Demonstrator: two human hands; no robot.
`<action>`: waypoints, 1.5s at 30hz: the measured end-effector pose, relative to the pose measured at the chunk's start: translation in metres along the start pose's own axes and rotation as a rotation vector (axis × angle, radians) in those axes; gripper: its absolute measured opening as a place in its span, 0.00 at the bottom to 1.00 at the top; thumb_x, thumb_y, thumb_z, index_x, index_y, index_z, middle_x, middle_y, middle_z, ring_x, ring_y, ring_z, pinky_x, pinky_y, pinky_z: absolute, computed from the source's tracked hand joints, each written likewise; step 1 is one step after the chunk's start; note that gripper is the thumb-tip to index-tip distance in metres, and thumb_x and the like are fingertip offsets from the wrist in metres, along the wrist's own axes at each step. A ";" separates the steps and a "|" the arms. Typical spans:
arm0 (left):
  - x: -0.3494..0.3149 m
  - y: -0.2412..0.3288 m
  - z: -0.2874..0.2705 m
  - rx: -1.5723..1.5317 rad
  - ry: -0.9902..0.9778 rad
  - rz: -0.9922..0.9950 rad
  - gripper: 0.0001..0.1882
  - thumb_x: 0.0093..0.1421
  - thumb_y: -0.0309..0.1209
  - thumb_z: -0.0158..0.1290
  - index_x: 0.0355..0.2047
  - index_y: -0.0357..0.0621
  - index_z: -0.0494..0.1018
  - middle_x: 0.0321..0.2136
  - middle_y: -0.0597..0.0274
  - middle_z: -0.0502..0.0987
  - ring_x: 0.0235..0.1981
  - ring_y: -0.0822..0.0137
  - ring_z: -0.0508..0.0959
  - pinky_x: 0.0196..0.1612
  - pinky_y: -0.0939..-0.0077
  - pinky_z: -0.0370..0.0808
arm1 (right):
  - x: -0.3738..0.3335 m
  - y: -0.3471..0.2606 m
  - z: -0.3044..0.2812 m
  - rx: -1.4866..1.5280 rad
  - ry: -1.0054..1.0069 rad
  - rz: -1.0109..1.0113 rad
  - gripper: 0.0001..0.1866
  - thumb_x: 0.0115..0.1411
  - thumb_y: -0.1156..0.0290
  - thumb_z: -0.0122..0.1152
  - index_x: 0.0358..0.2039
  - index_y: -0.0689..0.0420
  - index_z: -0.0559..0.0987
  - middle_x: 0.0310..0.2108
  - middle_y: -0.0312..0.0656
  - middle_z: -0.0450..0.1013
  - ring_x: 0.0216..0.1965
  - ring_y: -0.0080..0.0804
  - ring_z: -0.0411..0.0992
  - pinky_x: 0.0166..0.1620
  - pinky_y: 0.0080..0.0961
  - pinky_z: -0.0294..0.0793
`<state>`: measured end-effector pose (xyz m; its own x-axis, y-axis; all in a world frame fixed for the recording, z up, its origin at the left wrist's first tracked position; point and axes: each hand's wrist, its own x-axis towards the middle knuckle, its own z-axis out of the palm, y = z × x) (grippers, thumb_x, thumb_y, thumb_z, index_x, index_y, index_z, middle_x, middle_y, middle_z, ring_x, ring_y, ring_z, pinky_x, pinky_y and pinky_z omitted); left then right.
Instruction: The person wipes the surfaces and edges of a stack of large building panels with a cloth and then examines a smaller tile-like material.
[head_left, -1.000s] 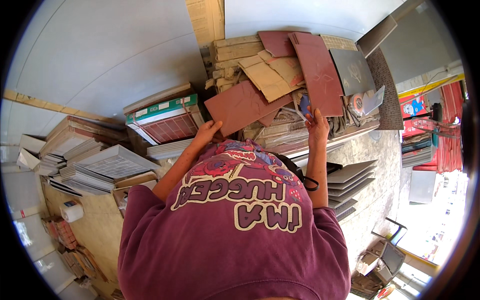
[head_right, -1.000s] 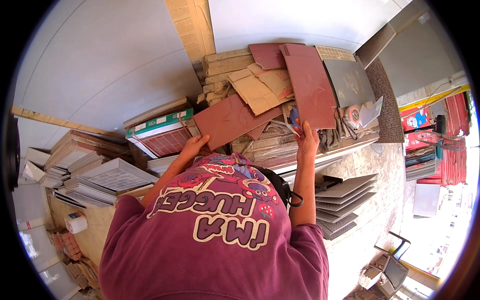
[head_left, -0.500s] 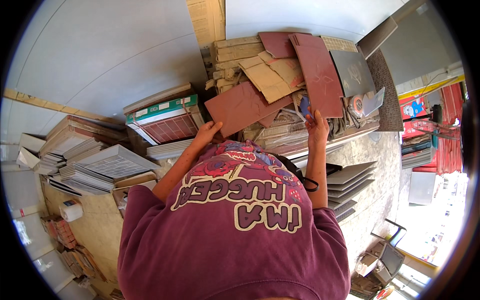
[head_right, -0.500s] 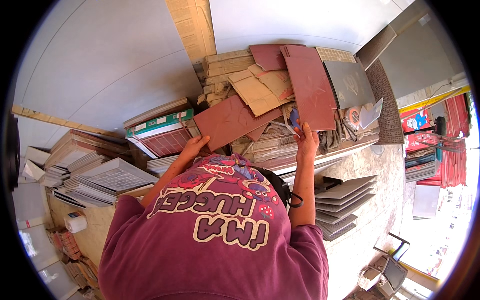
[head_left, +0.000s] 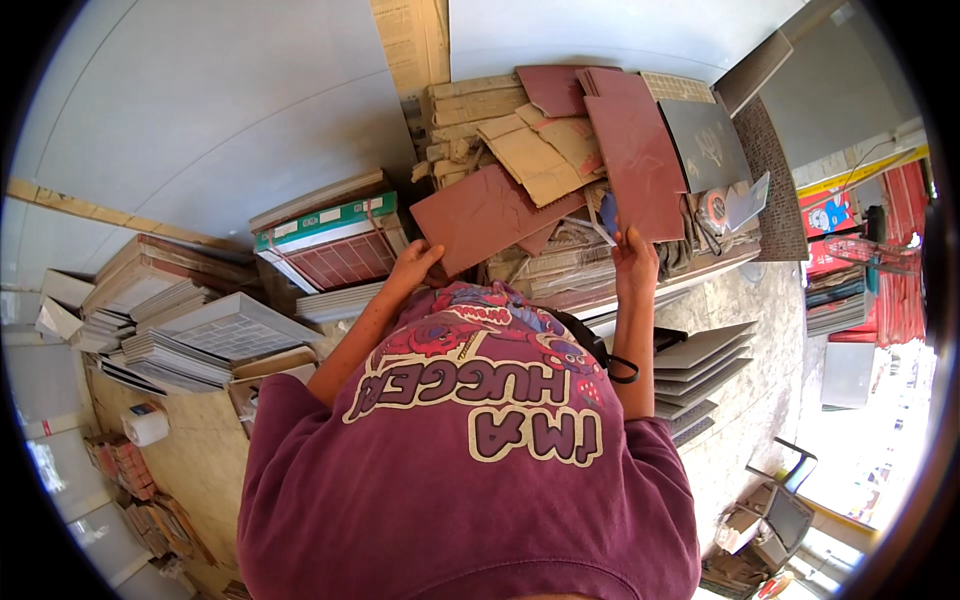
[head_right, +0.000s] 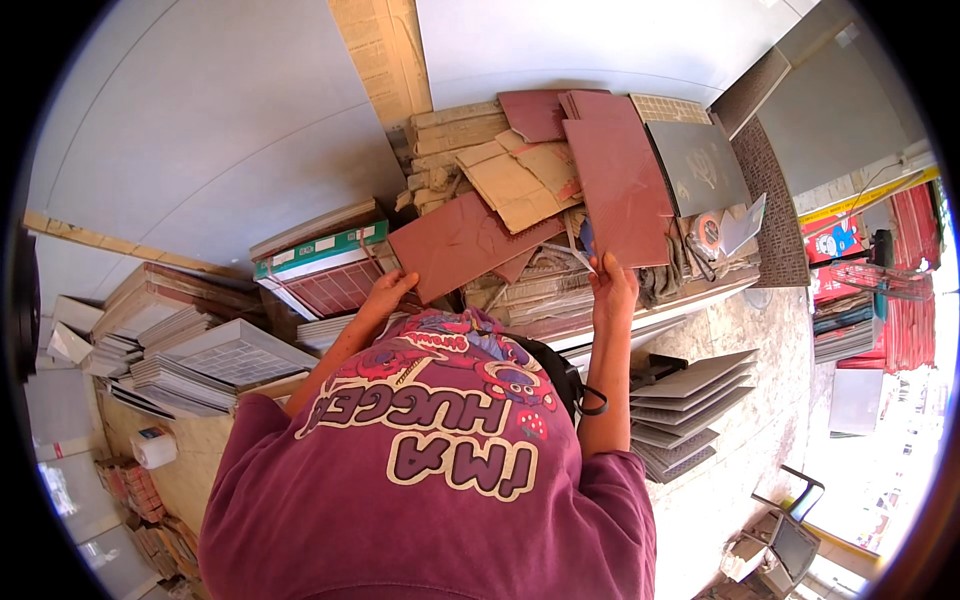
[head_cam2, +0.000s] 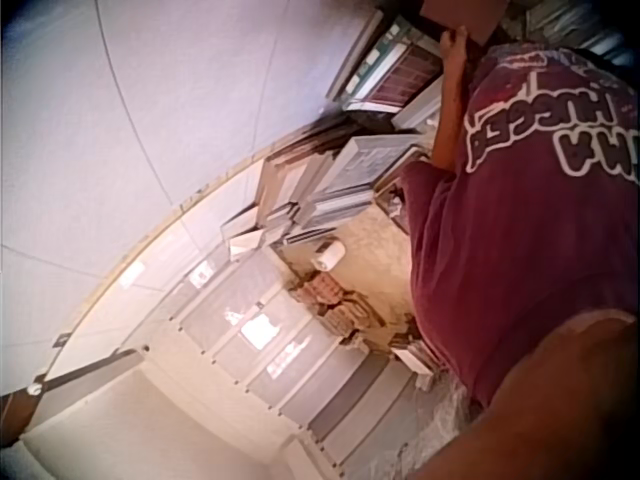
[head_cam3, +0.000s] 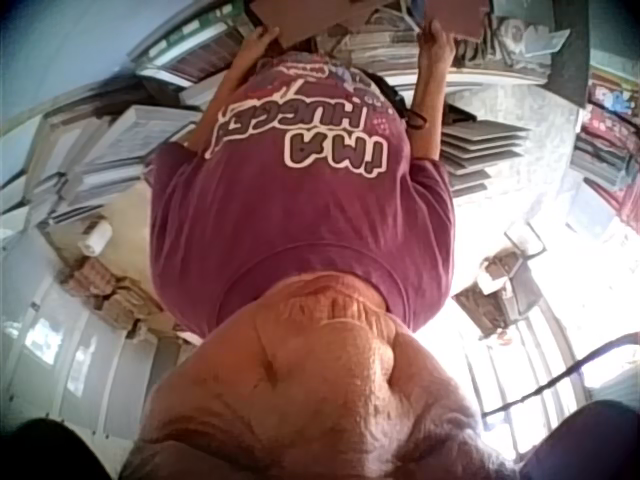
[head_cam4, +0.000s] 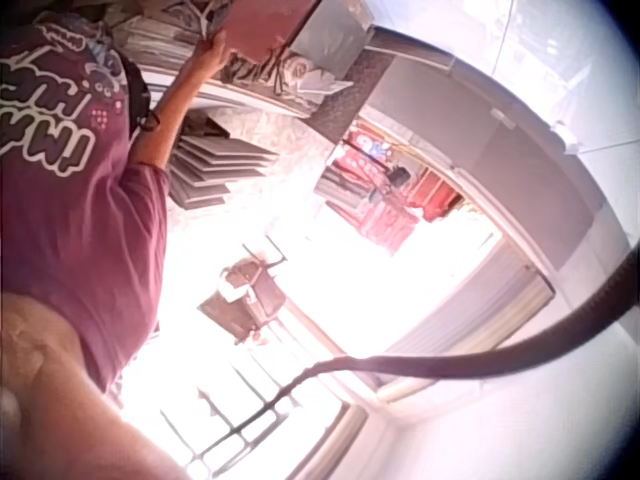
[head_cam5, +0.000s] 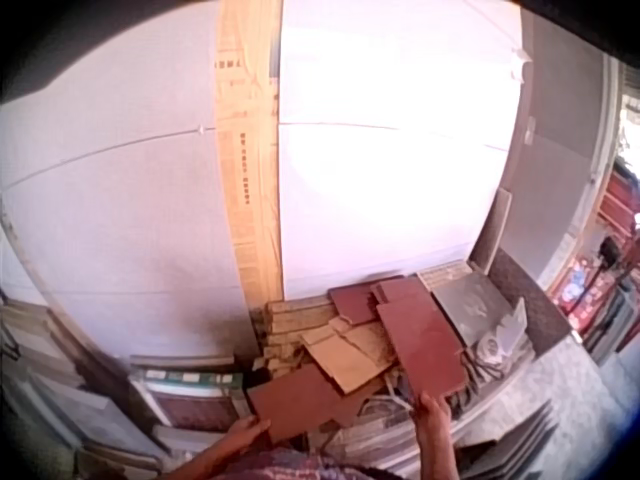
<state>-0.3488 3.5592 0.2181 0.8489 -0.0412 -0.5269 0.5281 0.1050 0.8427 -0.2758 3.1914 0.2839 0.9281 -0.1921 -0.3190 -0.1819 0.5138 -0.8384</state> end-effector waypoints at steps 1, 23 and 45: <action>0.001 -0.001 -0.001 -0.008 0.017 0.022 0.25 0.59 0.46 0.51 0.46 0.37 0.64 0.33 0.58 0.75 0.26 0.66 0.79 0.25 0.77 0.76 | -0.005 0.000 0.000 -0.003 -0.012 -0.006 0.14 0.59 0.71 0.55 0.45 0.60 0.72 0.41 0.39 0.74 0.31 0.21 0.72 0.31 0.15 0.71; -0.013 0.050 -0.015 -0.143 0.416 0.480 0.23 0.64 0.45 0.44 0.50 0.40 0.66 0.39 0.60 0.74 0.36 0.72 0.73 0.39 0.81 0.70 | -0.076 -0.014 0.032 -0.078 -0.477 0.151 0.07 0.53 0.71 0.56 0.31 0.60 0.75 0.25 0.36 0.70 0.26 0.24 0.67 0.34 0.19 0.68; -0.052 0.055 -0.018 -0.437 0.147 0.305 0.17 0.61 0.33 0.49 0.47 0.35 0.69 0.39 0.62 0.76 0.36 0.74 0.76 0.41 0.81 0.71 | -0.075 0.002 0.039 -0.416 -0.651 0.353 0.16 0.57 0.68 0.53 0.44 0.61 0.73 0.34 0.37 0.74 0.31 0.22 0.72 0.37 0.19 0.72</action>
<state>-0.3645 3.5848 0.2903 0.9338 0.1911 -0.3025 0.1747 0.4943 0.8516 -0.3330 3.2399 0.3234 0.7729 0.5068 -0.3817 -0.4828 0.0794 -0.8721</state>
